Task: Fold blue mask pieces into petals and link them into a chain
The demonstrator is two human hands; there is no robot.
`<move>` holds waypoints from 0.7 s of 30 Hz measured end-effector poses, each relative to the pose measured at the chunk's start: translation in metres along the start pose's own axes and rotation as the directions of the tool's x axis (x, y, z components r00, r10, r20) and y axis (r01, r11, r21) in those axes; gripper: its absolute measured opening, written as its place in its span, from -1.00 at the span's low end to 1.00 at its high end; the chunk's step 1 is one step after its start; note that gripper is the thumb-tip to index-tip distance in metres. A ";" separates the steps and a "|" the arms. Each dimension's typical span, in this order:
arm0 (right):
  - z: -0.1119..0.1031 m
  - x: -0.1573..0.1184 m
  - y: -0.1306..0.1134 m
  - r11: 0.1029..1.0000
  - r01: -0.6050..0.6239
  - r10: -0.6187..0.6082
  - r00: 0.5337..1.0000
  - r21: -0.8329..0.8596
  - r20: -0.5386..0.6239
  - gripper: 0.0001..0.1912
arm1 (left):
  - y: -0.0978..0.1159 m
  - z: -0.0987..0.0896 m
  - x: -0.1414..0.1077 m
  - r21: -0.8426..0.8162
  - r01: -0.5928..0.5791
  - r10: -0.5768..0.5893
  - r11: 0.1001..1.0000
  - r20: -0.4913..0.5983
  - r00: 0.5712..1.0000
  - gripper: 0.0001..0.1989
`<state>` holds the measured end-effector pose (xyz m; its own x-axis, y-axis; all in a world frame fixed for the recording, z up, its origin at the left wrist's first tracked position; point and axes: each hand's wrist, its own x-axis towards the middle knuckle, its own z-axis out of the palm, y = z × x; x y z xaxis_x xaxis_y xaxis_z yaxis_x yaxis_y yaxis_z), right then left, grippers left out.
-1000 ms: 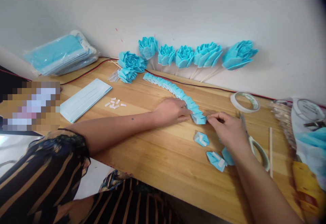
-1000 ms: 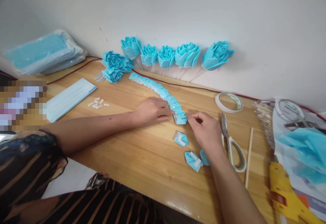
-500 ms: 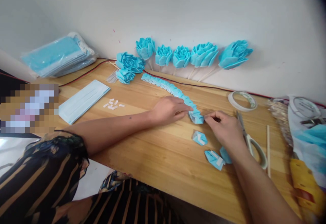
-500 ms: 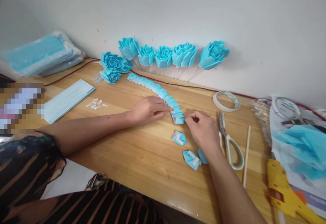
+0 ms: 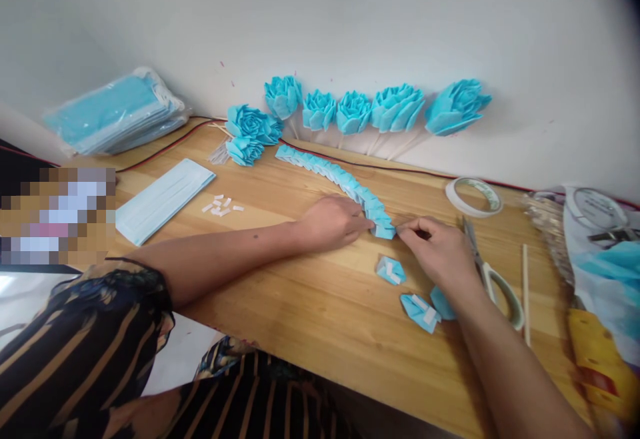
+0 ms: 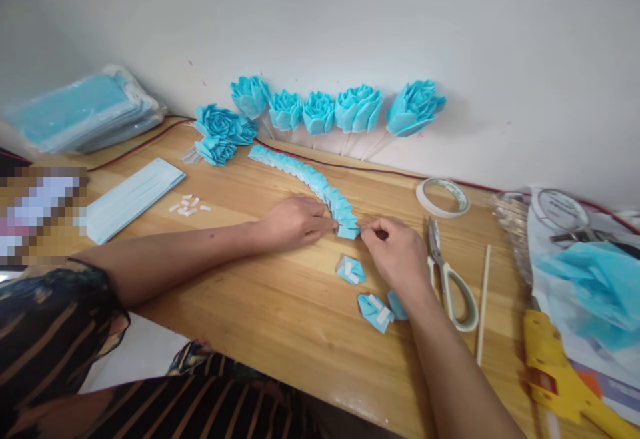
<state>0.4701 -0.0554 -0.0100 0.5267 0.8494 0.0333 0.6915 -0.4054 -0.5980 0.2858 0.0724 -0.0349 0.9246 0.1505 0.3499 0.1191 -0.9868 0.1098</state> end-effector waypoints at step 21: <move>-0.002 0.003 0.013 0.759 0.615 -0.626 0.779 -0.213 0.020 -0.58 | 0.002 -0.001 -0.001 0.028 0.013 -0.013 1.000 -0.006 1.000 -0.69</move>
<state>0.4816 -0.0584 -0.0163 -0.0327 0.9226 0.3843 0.9542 0.1432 -0.2627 0.2850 0.0704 -0.0342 0.9207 0.1634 0.3545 0.1409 -0.9861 0.0885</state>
